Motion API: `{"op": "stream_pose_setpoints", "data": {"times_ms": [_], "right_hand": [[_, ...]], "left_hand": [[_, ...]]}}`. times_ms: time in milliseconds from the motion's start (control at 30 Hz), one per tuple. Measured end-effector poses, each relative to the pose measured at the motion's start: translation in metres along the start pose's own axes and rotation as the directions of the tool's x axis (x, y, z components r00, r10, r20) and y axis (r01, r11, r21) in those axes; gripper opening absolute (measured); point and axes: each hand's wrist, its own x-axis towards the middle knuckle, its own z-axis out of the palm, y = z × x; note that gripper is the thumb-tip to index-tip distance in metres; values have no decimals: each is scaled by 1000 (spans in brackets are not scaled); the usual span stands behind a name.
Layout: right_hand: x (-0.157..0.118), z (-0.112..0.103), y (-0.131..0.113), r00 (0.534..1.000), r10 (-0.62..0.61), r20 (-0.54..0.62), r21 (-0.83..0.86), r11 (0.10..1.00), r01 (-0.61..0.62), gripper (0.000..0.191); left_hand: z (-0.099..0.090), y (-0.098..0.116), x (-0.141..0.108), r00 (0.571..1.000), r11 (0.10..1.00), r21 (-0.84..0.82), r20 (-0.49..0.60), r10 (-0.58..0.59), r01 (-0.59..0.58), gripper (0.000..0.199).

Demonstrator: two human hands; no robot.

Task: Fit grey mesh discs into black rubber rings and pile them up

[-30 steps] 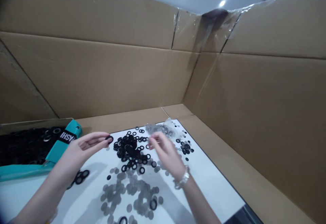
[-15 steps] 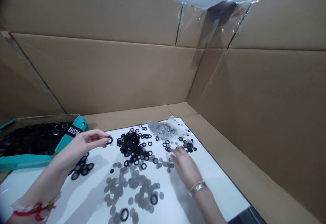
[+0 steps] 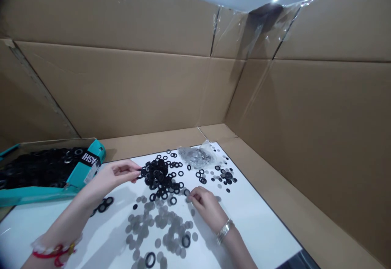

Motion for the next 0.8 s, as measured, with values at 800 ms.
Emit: {"op": "stream_pose_setpoints", "data": {"times_ms": [800], "right_hand": [[68,-1,-106,964,-263,-29,551,801,235,34]], "left_hand": [[33,-29,10,994,897,-438,-113,3,-53,28]]}}
